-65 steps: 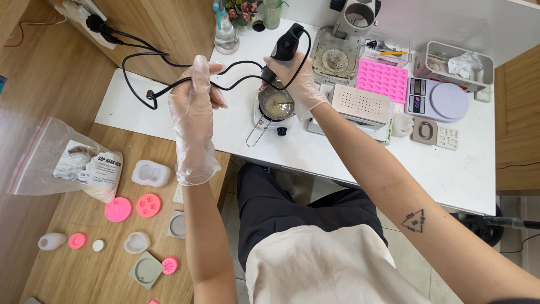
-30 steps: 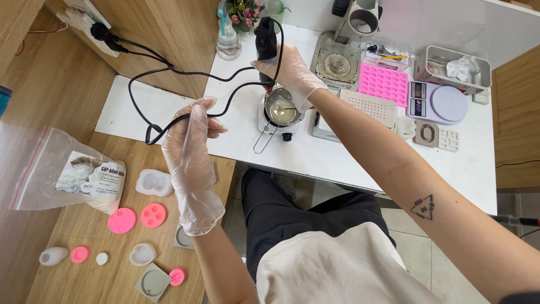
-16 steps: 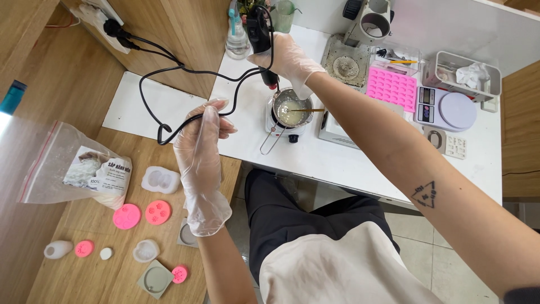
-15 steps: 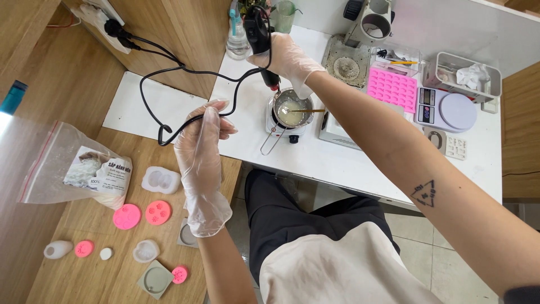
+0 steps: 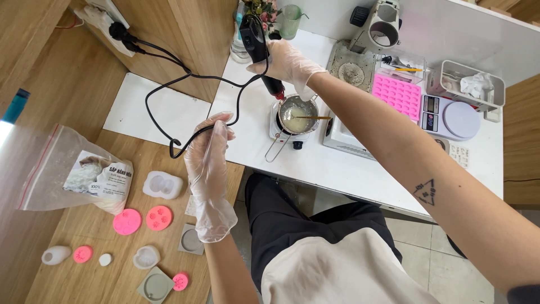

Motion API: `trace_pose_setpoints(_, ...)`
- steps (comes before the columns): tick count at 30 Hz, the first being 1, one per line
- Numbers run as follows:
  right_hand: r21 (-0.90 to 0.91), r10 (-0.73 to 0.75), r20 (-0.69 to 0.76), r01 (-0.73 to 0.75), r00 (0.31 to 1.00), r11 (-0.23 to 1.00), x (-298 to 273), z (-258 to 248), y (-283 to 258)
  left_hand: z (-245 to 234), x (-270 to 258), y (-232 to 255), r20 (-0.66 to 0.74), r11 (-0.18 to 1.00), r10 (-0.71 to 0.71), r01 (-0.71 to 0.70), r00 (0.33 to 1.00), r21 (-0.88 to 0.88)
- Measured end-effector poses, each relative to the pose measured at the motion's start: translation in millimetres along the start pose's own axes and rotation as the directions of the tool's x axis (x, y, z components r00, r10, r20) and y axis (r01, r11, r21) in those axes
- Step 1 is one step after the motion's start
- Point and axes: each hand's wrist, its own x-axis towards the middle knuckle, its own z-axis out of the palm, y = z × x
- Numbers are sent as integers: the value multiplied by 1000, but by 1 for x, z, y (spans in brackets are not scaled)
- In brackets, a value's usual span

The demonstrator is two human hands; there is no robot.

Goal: Melting wax in a container using a heating plate and heat gun.

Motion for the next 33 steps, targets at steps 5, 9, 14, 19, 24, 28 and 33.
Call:
trace_pose_setpoints(5,-15,5,32,-5,999,1000,3,1,8,2,2,-7,-17,997,42,-43,999,-71)
trace_pose_setpoints(9,35,-32,6,32,999,999,-4,0,7,3,-1,-4,-11,997,43,-44,999,-63)
trace_pose_setpoints(14,25,-76,-25,76,997,997,-5,0,8,2,1,-7,4,997,68,-67,998,-42)
trace_pose_setpoints(19,18,-104,-34,105,994,994,-5,-1,9,2,0,-5,4,998,57,-57,998,-22)
trace_pose_setpoints(24,8,-116,-42,116,992,993,-3,1,11,2,-1,-3,11,998,69,-69,998,-16)
trace_pose_setpoints(28,22,-70,-28,70,997,997,-6,-1,4,1,-1,-3,13,998,66,-66,998,-12)
trace_pose_setpoints(33,-7,-44,-6,44,999,999,-3,7,12,0,-2,-3,16,997,81,-81,997,-11)
